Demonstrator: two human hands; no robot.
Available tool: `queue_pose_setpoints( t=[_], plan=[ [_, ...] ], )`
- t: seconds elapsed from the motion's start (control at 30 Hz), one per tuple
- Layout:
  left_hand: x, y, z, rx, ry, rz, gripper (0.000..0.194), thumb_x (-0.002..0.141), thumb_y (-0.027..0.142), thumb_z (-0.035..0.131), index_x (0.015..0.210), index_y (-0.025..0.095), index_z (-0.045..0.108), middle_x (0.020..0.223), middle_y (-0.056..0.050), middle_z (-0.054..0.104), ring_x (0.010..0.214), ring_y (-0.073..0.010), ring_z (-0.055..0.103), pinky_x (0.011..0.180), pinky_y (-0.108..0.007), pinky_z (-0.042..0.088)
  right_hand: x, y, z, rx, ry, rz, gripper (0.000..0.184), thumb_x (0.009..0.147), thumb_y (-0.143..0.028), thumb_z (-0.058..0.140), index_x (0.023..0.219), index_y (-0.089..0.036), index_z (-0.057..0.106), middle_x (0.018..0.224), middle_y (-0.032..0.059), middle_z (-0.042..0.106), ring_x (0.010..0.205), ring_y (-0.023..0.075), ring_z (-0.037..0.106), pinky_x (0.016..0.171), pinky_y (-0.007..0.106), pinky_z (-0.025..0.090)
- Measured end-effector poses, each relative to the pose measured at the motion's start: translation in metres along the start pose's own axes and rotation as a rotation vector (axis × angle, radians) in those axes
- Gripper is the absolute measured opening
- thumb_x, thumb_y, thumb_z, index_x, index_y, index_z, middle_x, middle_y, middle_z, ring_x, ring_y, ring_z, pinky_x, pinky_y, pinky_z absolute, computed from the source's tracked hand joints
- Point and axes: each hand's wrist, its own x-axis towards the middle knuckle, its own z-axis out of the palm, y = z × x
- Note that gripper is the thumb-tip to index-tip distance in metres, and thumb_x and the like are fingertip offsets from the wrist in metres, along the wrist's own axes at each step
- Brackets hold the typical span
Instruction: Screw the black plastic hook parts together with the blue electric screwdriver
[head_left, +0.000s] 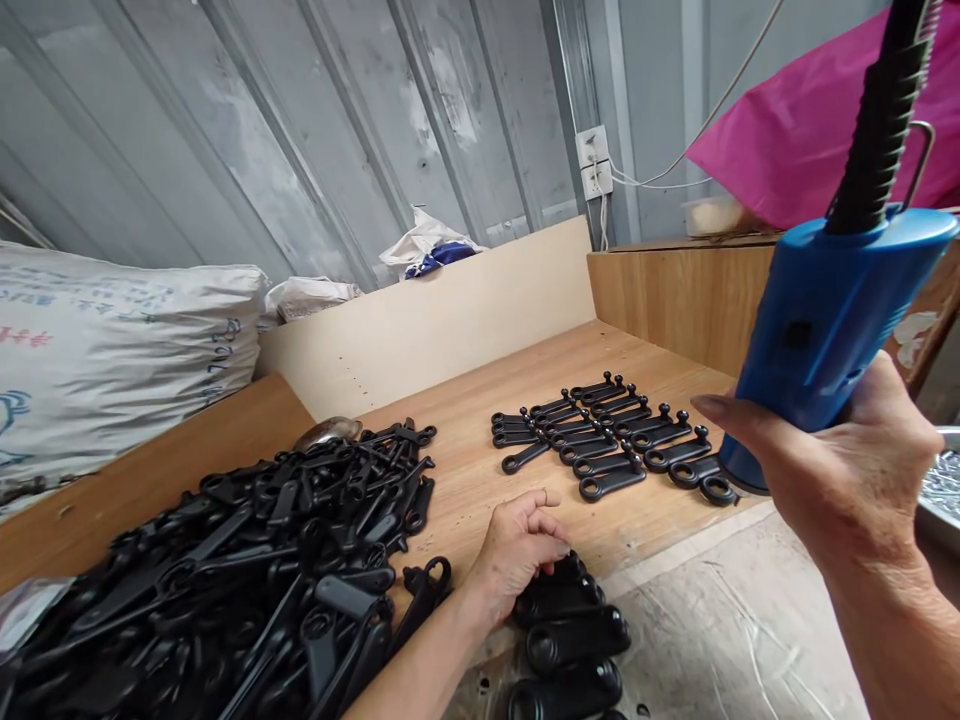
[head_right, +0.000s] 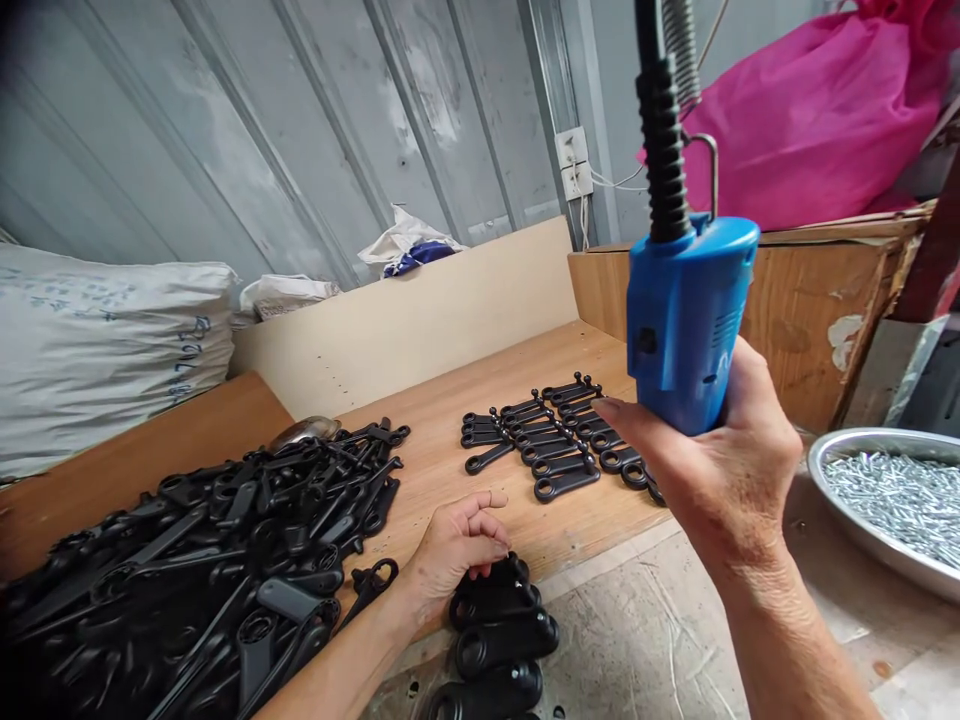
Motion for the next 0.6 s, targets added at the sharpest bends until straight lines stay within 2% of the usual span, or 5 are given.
queue_pose_setpoints(
  t=[0.27,0.43,0.53,0.6],
  plan=[
    [-0.004,-0.001,0.002,0.003,0.012,0.005,0.052,0.046,0.02,0.062,0.096,0.011,0.052,0.06,0.004,0.062,0.038,-0.0069,0.044,0.038,-0.02,0.024,-0.002,0.003,0.003,0.035,-0.025,-0.029,0.072,0.041,-0.057,0.078,0.103,-0.023,0.065,0.06,-0.0031,0.047,0.052,0.0125,0.037,0.054,0.033,0.044],
    [-0.007,0.001,0.003,-0.006,0.049,0.061,0.058,0.046,0.017,0.066,0.102,0.015,0.05,0.077,0.003,0.061,0.045,-0.006,0.047,0.044,-0.022,0.033,-0.001,0.003,0.002,0.008,-0.041,0.023,0.071,0.038,-0.059,0.077,0.101,-0.026,0.065,0.062,-0.0031,0.049,0.054,0.0135,0.041,0.055,0.033,0.044],
    [-0.034,0.003,0.001,0.022,0.095,0.108,0.043,0.054,0.014,0.07,0.096,0.016,0.057,0.078,0.003,0.06,0.051,-0.0058,0.048,0.053,-0.023,0.04,-0.001,0.007,-0.003,-0.049,-0.066,0.043,0.065,0.039,-0.058,0.078,0.093,-0.025,0.065,0.062,-0.0027,0.049,0.054,0.0148,0.044,0.053,0.033,0.043],
    [-0.067,0.0,-0.003,0.04,0.108,0.09,0.027,0.067,0.023,0.07,0.092,0.017,0.06,0.078,0.0,0.061,0.059,-0.0098,0.052,0.057,-0.026,0.045,-0.006,0.011,0.002,-0.039,-0.115,-0.013,0.055,0.052,-0.057,0.076,0.092,-0.022,0.063,0.068,-0.0007,0.053,0.058,0.0158,0.049,0.054,0.032,0.045]
  ],
)
